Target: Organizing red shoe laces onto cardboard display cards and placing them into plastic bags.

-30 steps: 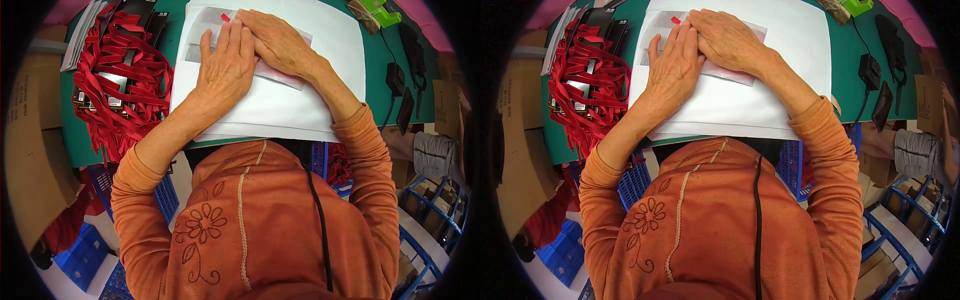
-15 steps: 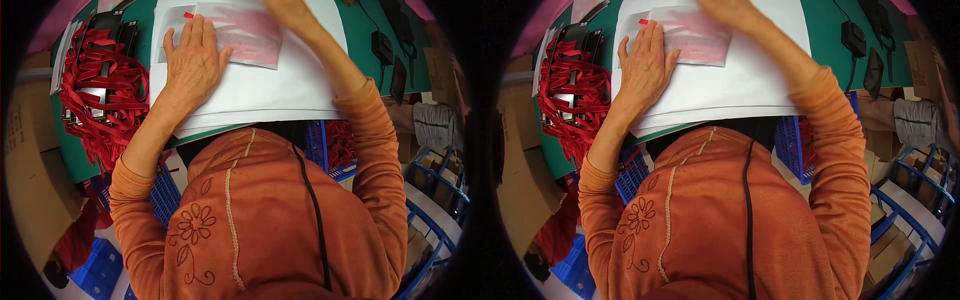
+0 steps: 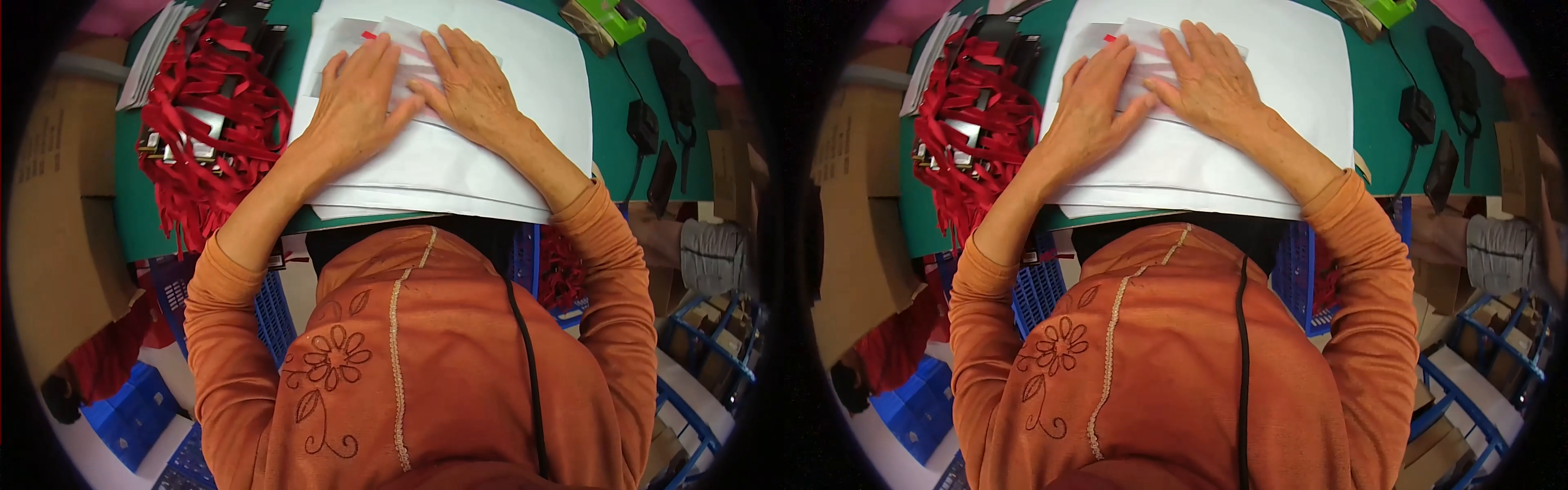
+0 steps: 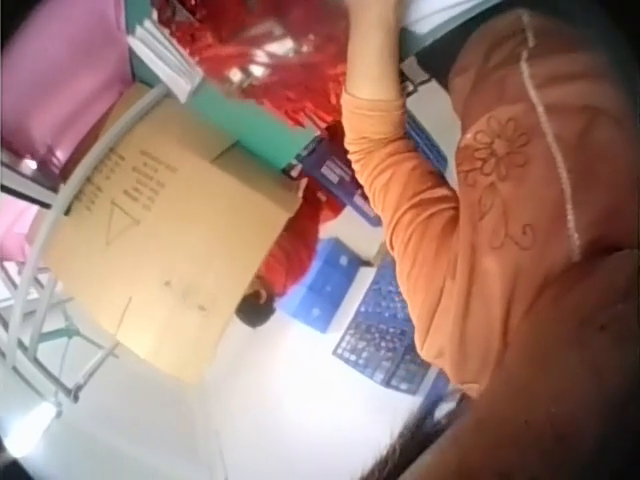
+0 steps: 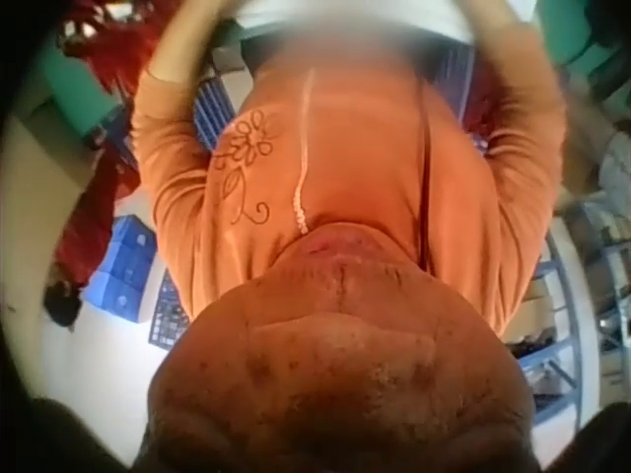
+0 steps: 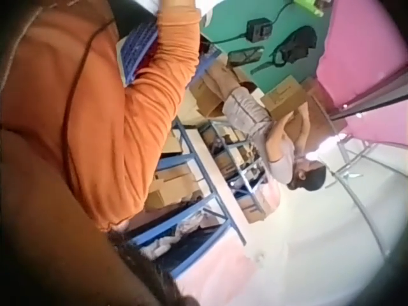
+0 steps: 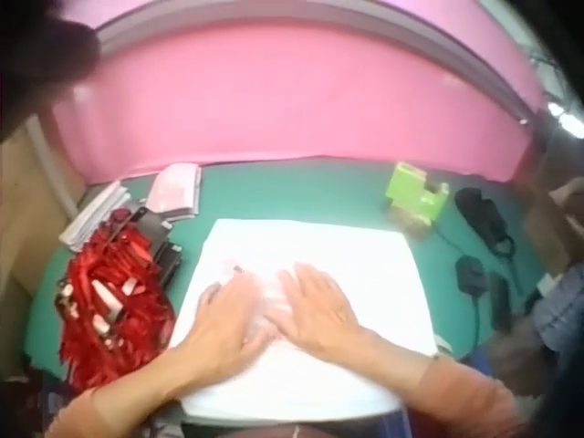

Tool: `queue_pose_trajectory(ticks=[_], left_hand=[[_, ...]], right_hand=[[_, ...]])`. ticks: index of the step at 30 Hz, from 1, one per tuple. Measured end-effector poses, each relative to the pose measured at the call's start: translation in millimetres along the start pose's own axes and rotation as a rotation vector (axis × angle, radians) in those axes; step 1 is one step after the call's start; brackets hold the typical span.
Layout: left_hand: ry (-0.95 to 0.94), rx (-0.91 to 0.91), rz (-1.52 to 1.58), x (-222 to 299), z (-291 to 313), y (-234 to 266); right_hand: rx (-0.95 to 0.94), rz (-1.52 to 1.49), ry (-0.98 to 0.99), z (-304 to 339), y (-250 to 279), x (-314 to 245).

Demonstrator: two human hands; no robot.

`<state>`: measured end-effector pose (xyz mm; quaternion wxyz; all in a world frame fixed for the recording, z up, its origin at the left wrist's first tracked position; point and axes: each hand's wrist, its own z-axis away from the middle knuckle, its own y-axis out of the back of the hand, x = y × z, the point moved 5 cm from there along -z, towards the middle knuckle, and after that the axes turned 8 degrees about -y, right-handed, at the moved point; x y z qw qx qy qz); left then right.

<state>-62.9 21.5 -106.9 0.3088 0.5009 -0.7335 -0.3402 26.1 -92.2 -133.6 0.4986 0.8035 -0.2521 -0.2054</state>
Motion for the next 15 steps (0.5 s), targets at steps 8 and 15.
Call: queue_pose_trajectory(ticks=[8, 15], left_hand=[[0.669, -0.13, 0.262, -76, -21, 18], [0.888, -0.199, 0.401, -125, -25, -10]], right_hand=[[-0.02, 0.014, 0.013, -5, -10, 4], [-0.067, 0.005, 0.016, -5, 0, -4]])
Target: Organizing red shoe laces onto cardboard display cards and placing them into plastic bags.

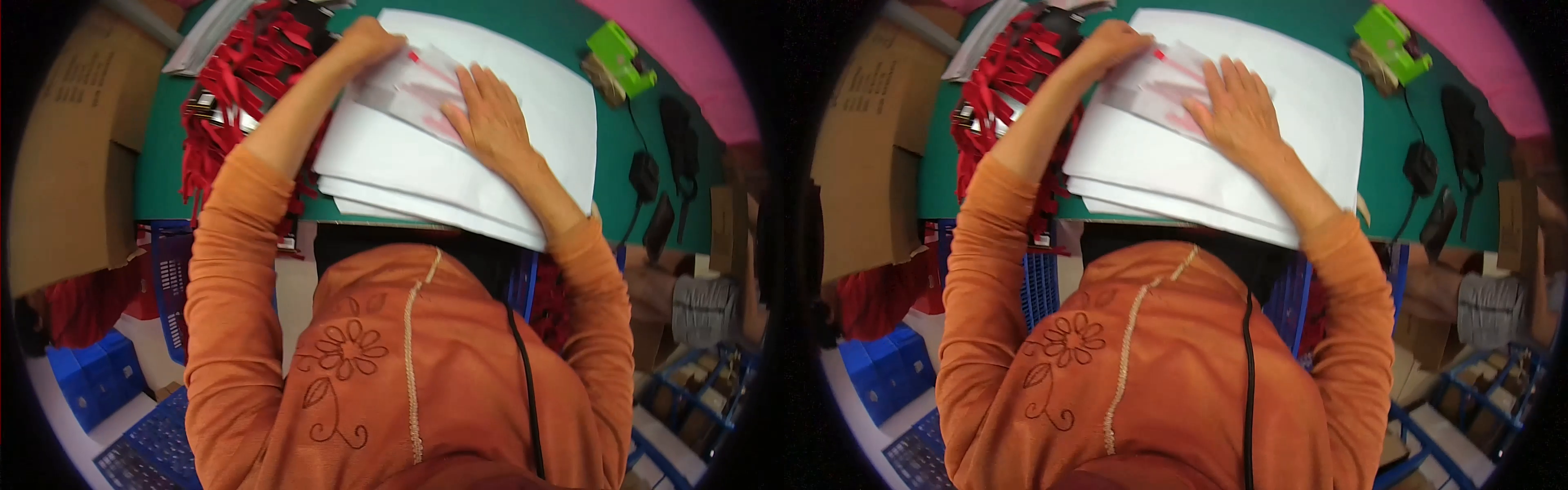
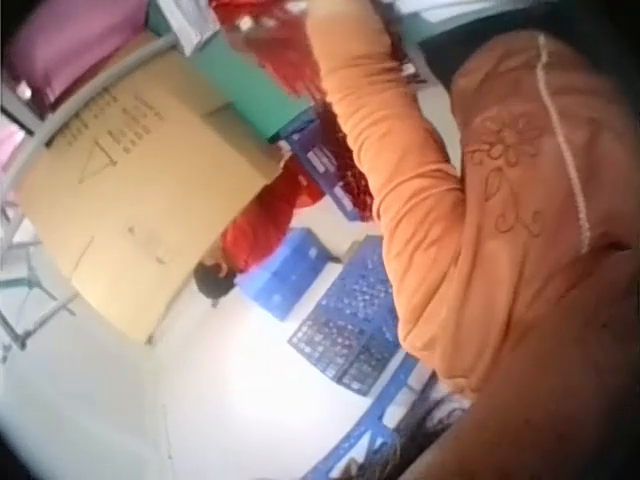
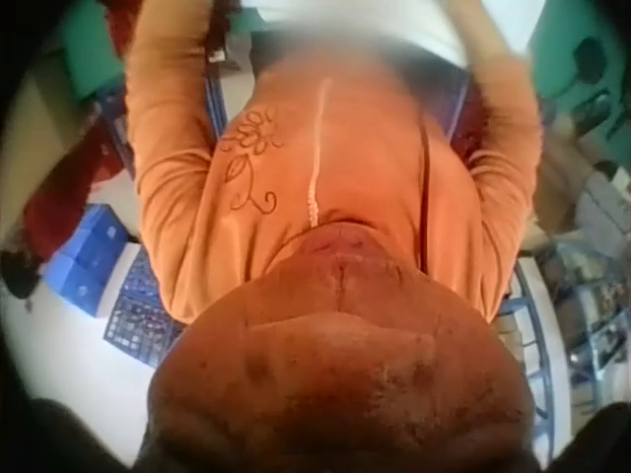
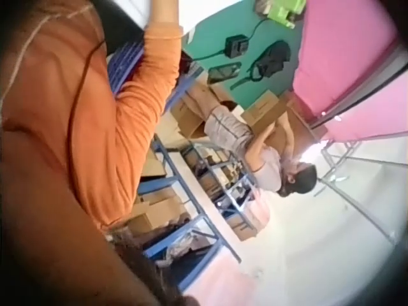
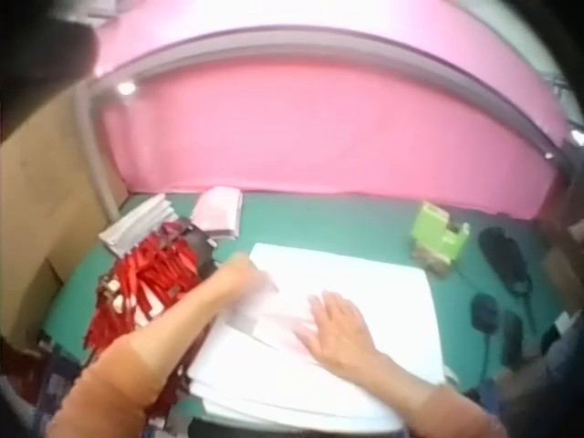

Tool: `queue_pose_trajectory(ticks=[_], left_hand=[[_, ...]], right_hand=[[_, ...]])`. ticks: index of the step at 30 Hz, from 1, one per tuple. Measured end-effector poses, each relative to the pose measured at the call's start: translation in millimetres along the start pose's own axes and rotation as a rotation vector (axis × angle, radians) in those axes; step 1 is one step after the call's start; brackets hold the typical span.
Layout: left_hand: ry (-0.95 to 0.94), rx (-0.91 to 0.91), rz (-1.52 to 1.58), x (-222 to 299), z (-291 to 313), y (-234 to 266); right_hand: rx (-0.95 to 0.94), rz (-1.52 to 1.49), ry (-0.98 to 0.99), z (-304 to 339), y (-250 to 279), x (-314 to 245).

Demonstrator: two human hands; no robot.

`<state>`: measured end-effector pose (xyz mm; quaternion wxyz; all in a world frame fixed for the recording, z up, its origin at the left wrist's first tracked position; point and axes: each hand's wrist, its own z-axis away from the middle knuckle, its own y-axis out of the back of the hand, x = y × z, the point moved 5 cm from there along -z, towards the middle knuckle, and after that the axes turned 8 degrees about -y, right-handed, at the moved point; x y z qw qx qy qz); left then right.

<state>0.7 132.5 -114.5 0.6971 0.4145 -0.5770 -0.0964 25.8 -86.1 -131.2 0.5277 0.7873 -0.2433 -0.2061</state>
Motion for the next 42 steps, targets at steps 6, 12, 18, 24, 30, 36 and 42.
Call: queue_pose_trajectory(ticks=[6, 12, 18, 24, 30, 36, 42], left_hand=[[0.079, 0.004, 0.253, 3, -4, -5], [0.007, 0.058, 0.294, 17, 8, 0], [-0.112, 0.103, 0.334, 27, 8, 2], [-0.144, 0.075, 0.455, 44, 3, 22], [-0.255, -0.388, 0.501, 78, -22, 95], [-0.195, -0.285, 0.876, -75, -116, 213], [-0.029, -0.026, 0.453, -96, -121, 183]], right_hand=[[-0.02, -0.273, -0.052, 3, 2, 8], [-0.038, -0.673, -0.221, -7, 0, 24], [-0.082, -0.959, -0.388, -22, 11, 35], [-0.494, -1.118, -0.396, -62, 20, 64], [-0.688, -1.389, -0.323, -119, 23, 75], [-0.428, -1.799, -0.501, -227, 1, 16], [-0.356, -1.742, -0.793, -277, -39, -61]])
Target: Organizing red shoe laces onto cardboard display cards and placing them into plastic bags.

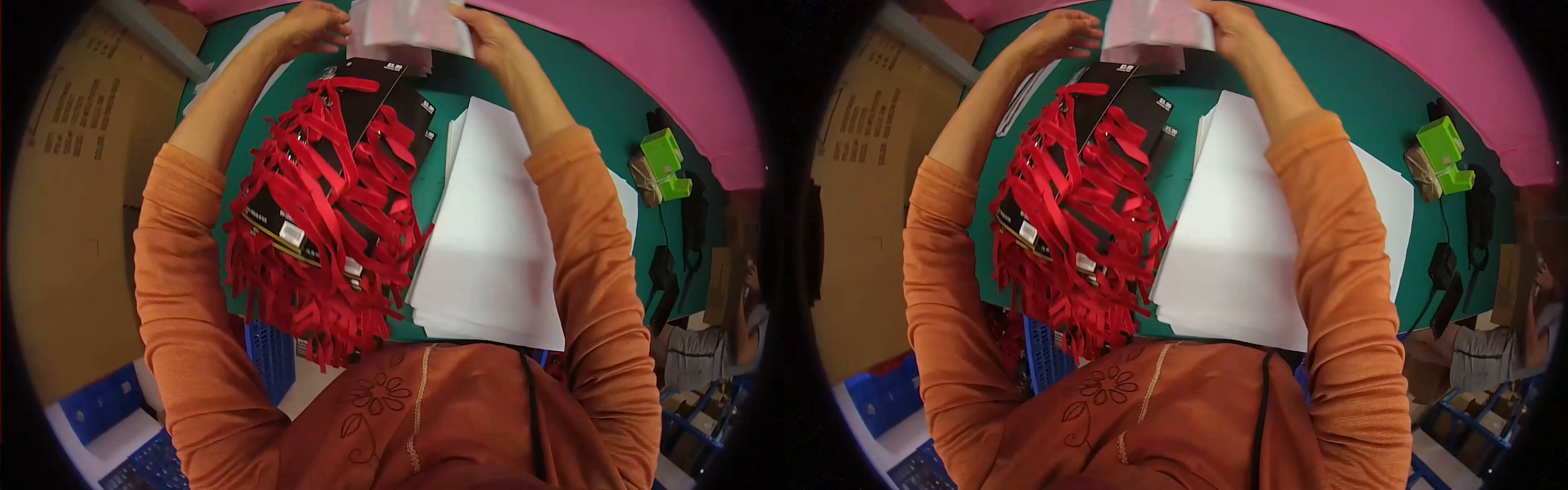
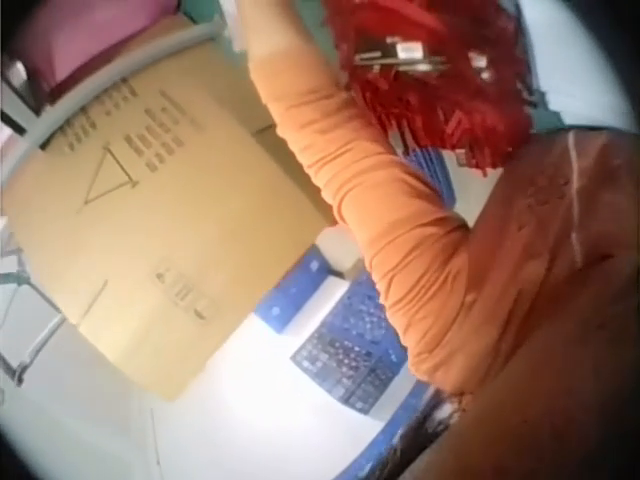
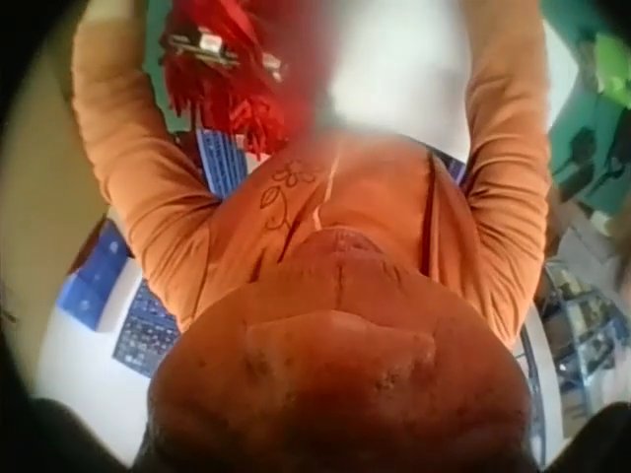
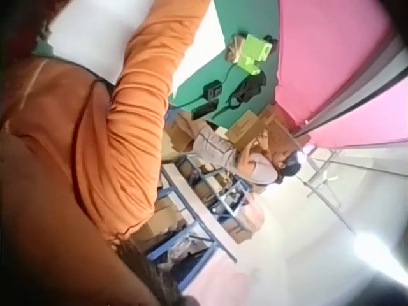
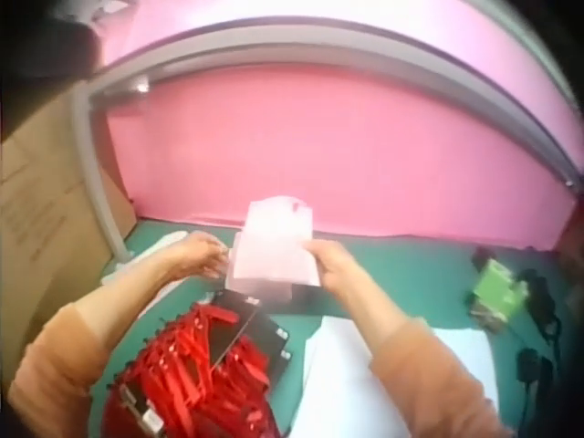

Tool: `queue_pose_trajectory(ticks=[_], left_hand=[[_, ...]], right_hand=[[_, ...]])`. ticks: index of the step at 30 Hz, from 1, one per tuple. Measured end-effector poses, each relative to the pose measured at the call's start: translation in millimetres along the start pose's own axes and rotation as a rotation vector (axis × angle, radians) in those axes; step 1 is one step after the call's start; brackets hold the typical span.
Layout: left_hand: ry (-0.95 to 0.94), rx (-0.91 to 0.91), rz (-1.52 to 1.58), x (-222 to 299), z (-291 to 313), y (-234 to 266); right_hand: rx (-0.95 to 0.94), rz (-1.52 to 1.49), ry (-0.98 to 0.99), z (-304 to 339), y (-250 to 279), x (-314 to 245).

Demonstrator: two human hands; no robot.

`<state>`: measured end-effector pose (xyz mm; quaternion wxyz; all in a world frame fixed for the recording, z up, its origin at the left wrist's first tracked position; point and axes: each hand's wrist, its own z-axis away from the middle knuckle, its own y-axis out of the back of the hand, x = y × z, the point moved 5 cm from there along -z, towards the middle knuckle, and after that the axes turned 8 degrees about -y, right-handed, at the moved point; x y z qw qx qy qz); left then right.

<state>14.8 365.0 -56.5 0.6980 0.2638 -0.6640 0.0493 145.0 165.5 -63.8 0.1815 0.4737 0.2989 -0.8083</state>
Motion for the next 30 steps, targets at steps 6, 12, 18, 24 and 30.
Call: queue_pose_trajectory(ticks=[6, 12, 18, 24, 30], left_hand=[[0.147, -0.098, 0.096, -58, -25, 1], [0.15, -0.118, 0.099, -64, -27, 4], [0.006, -0.093, -0.159, -69, -35, -5], [0.076, -0.043, -0.245, -81, -33, 3], [0.104, -0.012, 0.004, -82, -32, -11]], right_hand=[[0.063, 0.2, -0.039, -69, -30, 32], [0.114, 0.399, -0.087, -125, -13, 55], [-0.027, 0.347, -0.079, -151, -2, 73], [0.443, 0.896, 0.355, -115, -6, 40], [0.26, 1.033, 0.352, -105, -20, 28]])
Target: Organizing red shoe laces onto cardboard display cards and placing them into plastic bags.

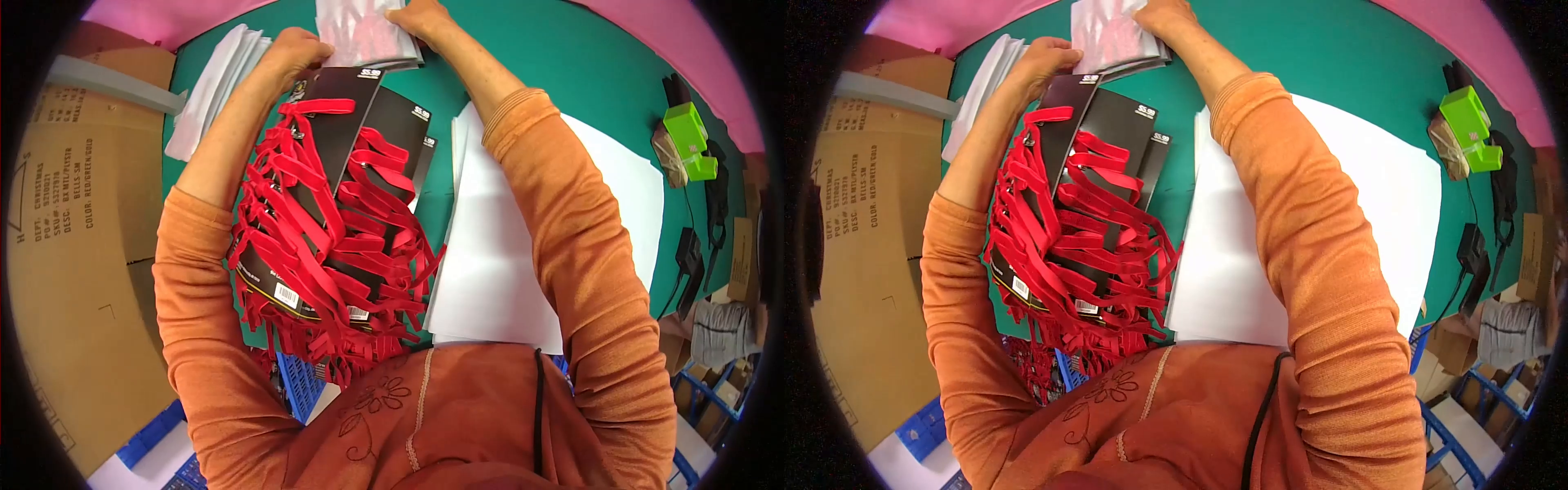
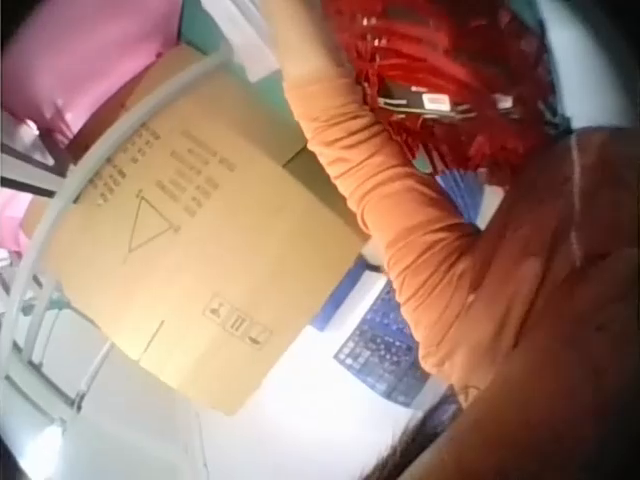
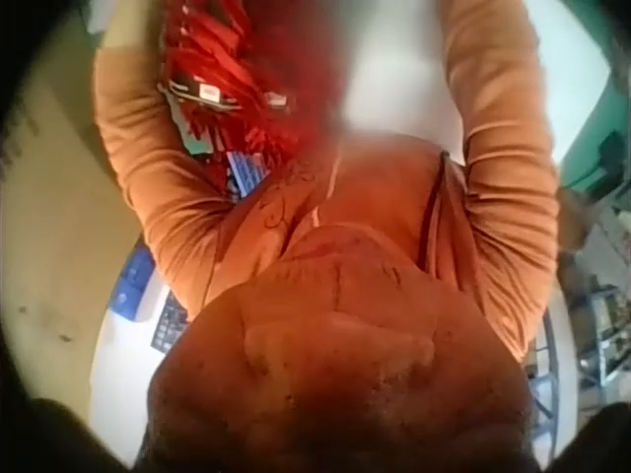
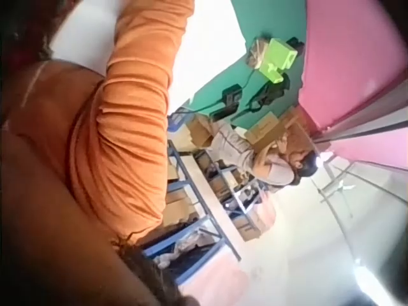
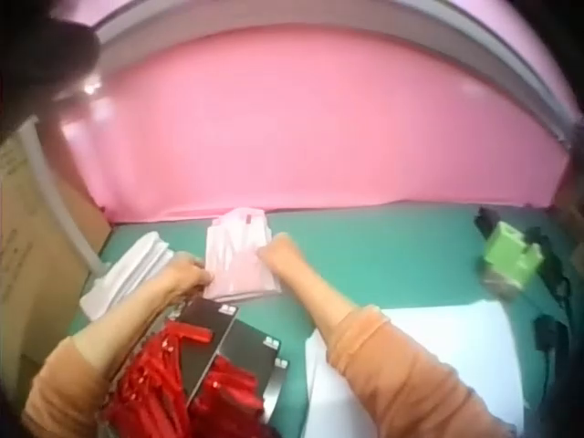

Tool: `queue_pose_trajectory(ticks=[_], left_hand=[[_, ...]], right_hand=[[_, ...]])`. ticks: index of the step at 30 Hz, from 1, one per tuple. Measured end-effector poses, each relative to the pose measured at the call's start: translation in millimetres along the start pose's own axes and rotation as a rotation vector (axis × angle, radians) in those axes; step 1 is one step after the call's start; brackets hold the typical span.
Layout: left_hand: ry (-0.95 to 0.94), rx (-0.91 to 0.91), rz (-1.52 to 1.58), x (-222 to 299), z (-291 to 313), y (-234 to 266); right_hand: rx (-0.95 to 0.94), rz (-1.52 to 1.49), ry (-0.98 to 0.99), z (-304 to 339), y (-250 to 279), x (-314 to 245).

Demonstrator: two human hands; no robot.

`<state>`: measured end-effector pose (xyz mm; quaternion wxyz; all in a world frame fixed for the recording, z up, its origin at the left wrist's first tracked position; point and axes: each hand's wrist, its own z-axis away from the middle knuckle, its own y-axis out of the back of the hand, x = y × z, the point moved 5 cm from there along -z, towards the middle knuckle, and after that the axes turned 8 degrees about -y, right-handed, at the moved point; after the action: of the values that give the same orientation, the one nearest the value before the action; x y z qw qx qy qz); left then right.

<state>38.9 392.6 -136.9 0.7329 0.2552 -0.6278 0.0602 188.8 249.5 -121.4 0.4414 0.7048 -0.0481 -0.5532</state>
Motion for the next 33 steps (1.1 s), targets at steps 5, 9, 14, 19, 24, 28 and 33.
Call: queue_pose_trajectory(ticks=[5, 9, 14, 19, 24, 28, 33], left_hand=[[-0.003, 0.057, -0.155, -1, 4, 2], [-0.008, 0.107, -0.27, 6, 3, -5], [0.008, 0.163, -0.406, 6, 6, -4], [-0.049, 0.096, -0.572, 10, 13, 4], [-0.379, 0.214, -1.133, -1, 47, 47], [-0.775, 0.43, -1.555, -1, 83, 53], [-0.791, 0.504, -1.7, -3, 82, 64]], right_hand=[[0.084, 0.032, -0.177, 7, -14, -2], [-0.091, 0.014, -0.229, 1, -5, 18], [-0.115, -0.002, -0.302, -4, -7, 18], [-0.085, -0.035, -0.31, 1, -7, 10], [-0.071, 0.09, -0.298, 12, 3, 0], [-0.086, 0.074, -0.275, 9, -8, -11], [-0.098, 0.054, -0.273, 3, -18, -8]])
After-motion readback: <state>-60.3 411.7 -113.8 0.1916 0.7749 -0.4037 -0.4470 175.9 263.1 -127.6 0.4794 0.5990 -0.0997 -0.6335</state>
